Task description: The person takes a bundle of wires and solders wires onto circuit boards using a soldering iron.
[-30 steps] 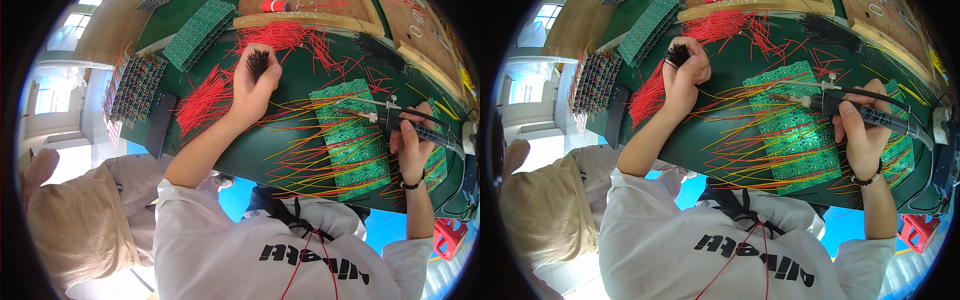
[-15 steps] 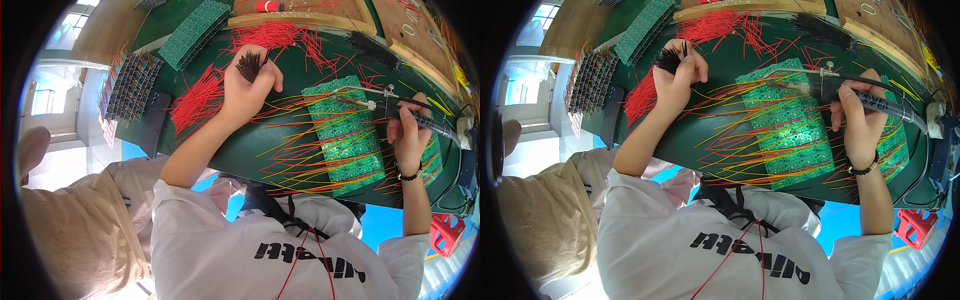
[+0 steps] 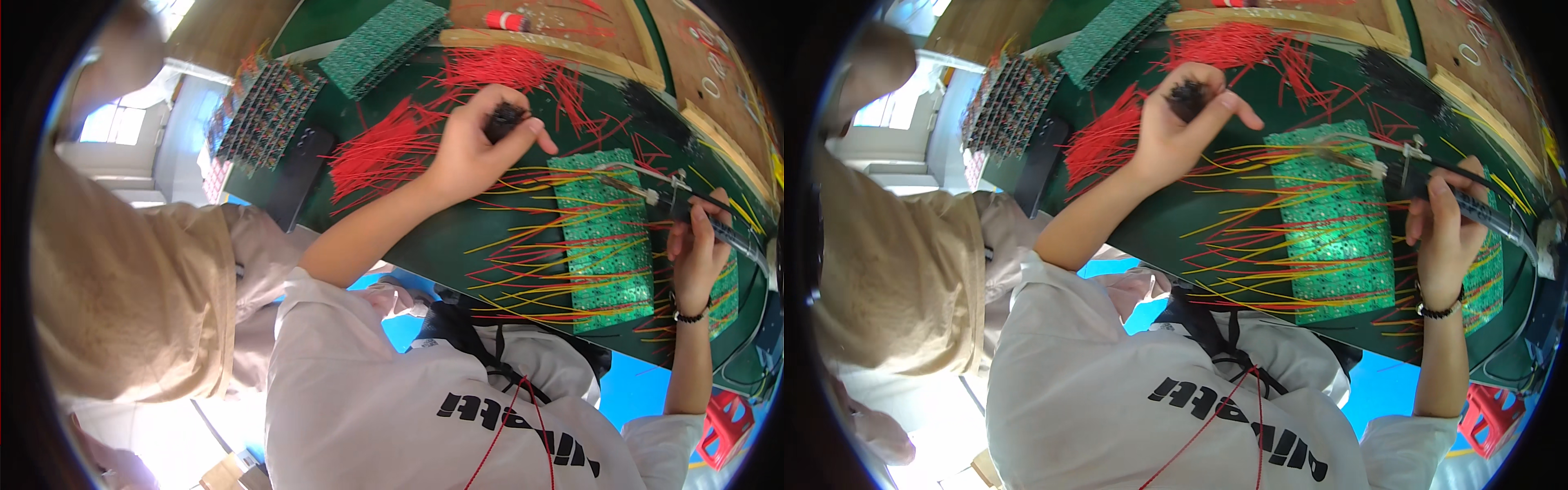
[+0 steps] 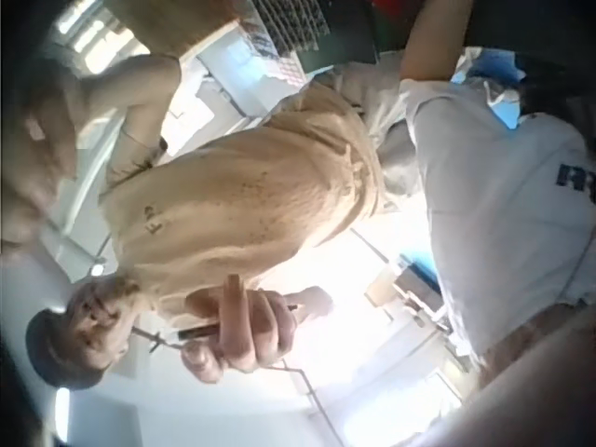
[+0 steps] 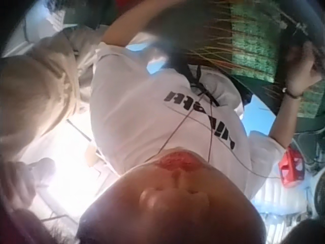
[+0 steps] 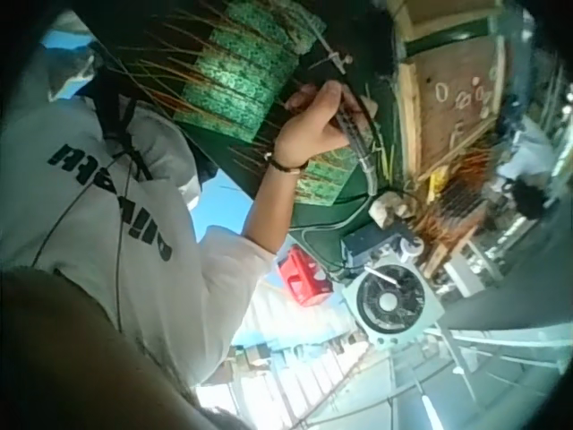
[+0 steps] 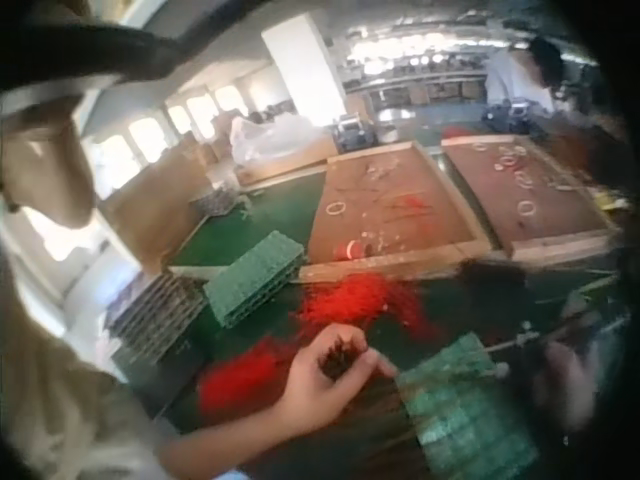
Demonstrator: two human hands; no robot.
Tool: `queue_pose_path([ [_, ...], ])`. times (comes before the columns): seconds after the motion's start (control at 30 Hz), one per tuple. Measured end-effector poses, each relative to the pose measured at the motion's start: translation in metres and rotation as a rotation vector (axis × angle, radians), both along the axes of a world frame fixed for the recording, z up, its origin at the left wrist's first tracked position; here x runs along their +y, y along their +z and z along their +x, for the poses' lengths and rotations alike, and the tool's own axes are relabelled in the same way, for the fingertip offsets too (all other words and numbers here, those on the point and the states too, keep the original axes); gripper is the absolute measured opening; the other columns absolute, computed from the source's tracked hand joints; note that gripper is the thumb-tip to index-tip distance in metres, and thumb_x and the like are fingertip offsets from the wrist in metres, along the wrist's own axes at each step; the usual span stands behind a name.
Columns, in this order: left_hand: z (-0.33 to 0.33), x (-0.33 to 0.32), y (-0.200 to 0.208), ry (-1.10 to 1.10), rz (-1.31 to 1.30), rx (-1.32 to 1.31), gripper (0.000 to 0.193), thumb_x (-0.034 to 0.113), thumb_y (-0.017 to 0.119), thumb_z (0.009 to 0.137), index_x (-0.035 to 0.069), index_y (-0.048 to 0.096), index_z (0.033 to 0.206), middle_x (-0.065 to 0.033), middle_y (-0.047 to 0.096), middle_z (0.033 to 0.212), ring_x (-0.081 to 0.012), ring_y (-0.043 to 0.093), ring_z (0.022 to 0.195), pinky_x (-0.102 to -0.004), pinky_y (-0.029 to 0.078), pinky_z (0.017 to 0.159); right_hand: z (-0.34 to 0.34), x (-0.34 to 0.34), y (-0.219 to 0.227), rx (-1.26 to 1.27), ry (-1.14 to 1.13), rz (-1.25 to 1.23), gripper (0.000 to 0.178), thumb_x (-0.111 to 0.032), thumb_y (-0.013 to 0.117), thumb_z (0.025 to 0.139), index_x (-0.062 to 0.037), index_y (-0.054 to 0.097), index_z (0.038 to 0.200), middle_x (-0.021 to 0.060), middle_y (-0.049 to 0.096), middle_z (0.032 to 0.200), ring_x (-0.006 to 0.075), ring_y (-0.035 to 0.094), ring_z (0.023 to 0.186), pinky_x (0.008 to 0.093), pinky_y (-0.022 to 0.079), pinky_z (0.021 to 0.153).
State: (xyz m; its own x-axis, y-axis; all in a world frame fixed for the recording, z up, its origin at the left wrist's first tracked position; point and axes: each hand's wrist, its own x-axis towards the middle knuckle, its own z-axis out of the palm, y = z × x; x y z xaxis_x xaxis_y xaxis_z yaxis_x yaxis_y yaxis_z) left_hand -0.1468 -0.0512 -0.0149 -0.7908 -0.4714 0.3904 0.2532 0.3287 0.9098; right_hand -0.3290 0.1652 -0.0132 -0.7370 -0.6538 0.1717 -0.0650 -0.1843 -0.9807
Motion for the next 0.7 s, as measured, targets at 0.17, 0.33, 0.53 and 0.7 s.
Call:
queue_pose_path([
  [0.17, -0.003, 0.0, 0.001, -0.055, -0.073, -0.01, 0.008, 0.0, 0.045, 0.089, 0.004, 0.038, 0.091, -0.0096, 0.062, 0.08, -0.0131, 0.061, 0.082, -0.0213, 0.039, 0.066, -0.011, 0.005, -0.008, 0.031, -0.037, 0.015, 0.012, -0.014, 0.05, 0.086, -0.003, 0.046, 0.091, 0.0041, 0.048, 0.06, 0.0058, 0.038, 0.037, 0.0184, 0.031, 0.031],
  [0.33, -0.003, 0.003, 0.001, -0.076, 0.001, 0.064, 0.007, -0.002, 0.061, 0.08, 0.0, 0.055, 0.081, -0.0125, 0.066, 0.085, -0.0126, 0.062, 0.079, -0.0235, 0.05, 0.071, -0.009, 0.004, -0.01, 0.01, -0.061, 0.03, 0.013, -0.014, 0.051, 0.086, -0.0035, 0.046, 0.091, 0.0036, 0.048, 0.059, 0.006, 0.038, 0.037, 0.0182, 0.031, 0.031],
  [0.53, -0.004, 0.002, 0.004, -0.136, -0.065, 0.018, 0.007, -0.003, 0.064, 0.076, -0.002, 0.063, 0.082, -0.0122, 0.066, 0.091, -0.0144, 0.062, 0.084, -0.0247, 0.05, 0.073, -0.005, 0.005, -0.005, 0.023, -0.065, 0.015, 0.012, -0.013, 0.051, 0.086, -0.0031, 0.046, 0.09, 0.0037, 0.048, 0.06, 0.006, 0.039, 0.038, 0.0179, 0.032, 0.032],
  [0.7, -0.002, 0.007, 0.013, -0.16, -0.179, 0.059, 0.01, 0.0, 0.062, 0.078, -0.003, 0.063, 0.088, -0.0123, 0.065, 0.095, -0.0164, 0.063, 0.084, -0.0248, 0.05, 0.074, 0.0, -0.002, 0.004, 0.037, -0.06, -0.003, 0.01, -0.011, 0.052, 0.085, -0.0024, 0.046, 0.086, 0.0039, 0.047, 0.059, 0.0069, 0.04, 0.038, 0.0185, 0.032, 0.033],
])
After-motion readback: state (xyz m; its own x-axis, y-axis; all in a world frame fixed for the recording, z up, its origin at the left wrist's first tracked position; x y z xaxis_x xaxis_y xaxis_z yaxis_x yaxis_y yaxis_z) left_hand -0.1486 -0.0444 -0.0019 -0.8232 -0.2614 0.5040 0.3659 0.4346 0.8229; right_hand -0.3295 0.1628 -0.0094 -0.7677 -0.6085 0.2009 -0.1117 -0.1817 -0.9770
